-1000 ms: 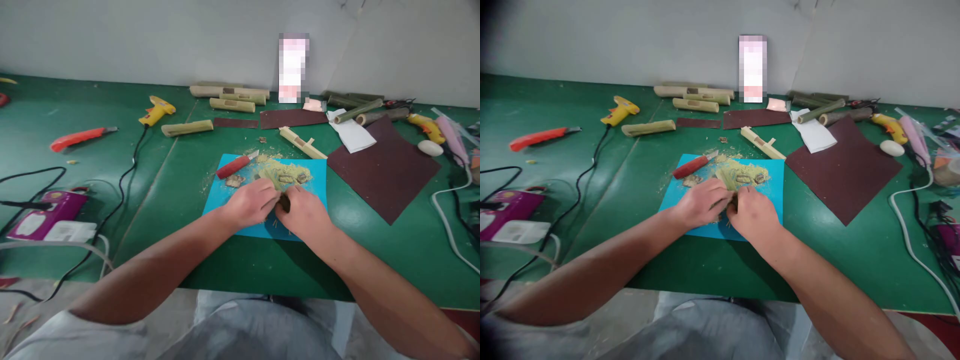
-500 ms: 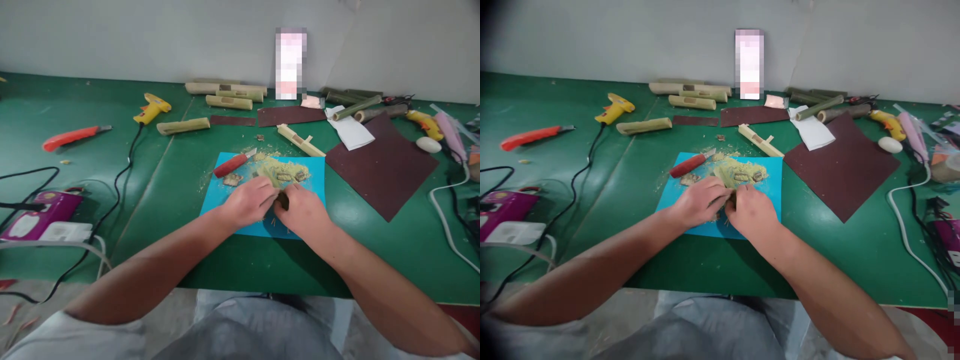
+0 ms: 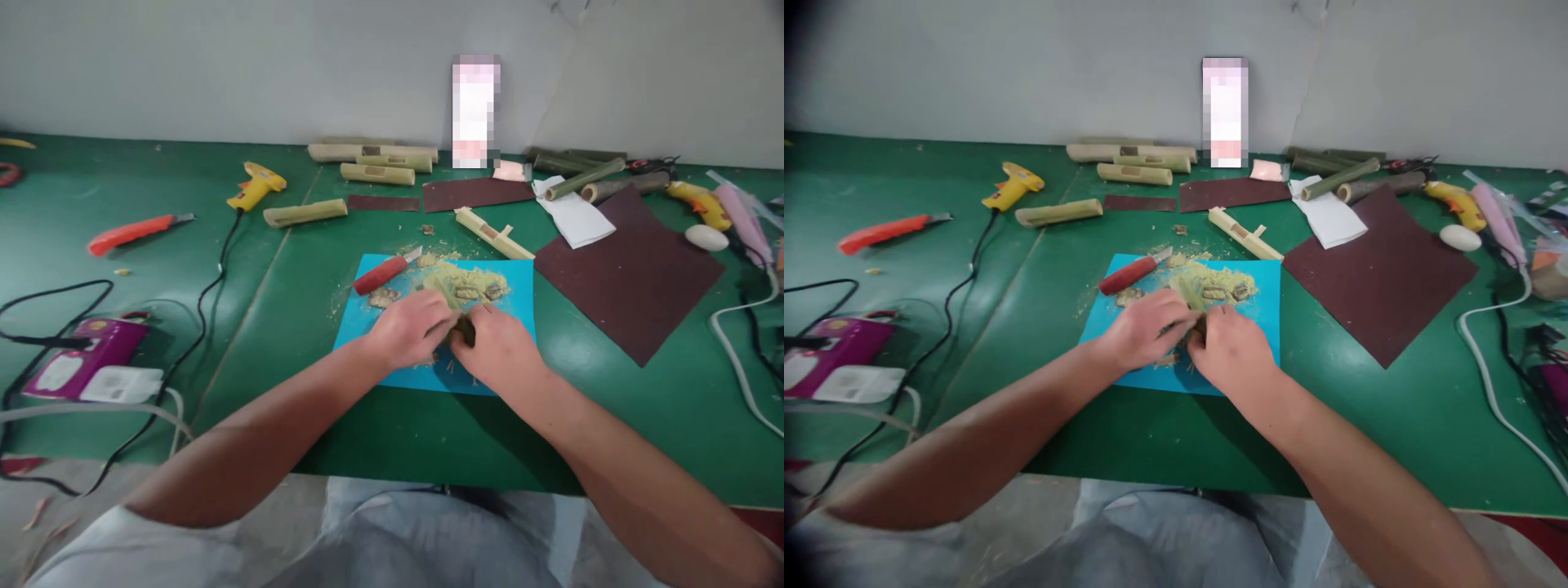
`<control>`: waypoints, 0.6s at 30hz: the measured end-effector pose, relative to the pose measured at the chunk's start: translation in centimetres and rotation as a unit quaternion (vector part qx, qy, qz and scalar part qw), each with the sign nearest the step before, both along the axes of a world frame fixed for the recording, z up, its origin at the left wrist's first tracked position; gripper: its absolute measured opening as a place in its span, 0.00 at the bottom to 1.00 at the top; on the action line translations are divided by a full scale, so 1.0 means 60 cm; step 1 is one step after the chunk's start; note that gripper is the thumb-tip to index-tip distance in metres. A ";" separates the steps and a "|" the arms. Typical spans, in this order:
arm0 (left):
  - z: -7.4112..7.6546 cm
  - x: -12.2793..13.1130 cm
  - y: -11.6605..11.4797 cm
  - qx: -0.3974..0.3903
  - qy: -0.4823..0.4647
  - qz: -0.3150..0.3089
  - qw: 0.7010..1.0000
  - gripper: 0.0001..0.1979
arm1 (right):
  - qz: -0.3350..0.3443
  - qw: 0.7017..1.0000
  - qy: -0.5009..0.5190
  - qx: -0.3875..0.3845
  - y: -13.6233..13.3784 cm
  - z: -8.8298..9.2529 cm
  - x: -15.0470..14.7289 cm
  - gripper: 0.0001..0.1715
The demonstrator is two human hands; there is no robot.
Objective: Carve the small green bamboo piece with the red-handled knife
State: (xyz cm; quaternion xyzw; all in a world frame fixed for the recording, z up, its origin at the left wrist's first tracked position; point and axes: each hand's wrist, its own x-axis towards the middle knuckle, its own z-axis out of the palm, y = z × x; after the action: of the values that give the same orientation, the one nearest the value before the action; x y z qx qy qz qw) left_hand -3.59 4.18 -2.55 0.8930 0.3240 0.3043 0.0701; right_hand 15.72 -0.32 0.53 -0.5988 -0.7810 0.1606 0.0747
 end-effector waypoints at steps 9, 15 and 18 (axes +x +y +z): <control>-0.002 -0.013 0.010 0.006 -0.015 0.042 0.999 0.12 | -0.003 1.000 -0.001 0.002 -0.002 0.001 0.001 0.10; -0.005 -0.006 0.008 -0.013 -0.041 0.032 0.999 0.11 | -0.001 1.000 -0.001 0.006 0.000 -0.001 0.001 0.10; 0.002 -0.005 0.011 -0.077 -0.130 0.079 0.985 0.08 | -0.005 1.000 -0.002 0.006 0.000 -0.001 0.001 0.10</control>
State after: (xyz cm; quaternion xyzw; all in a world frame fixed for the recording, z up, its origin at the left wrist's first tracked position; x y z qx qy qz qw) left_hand -3.87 4.83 -2.43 0.8093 0.4039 0.3967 0.1563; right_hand 15.80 -0.33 0.45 -0.6024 -0.7793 0.1543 0.0771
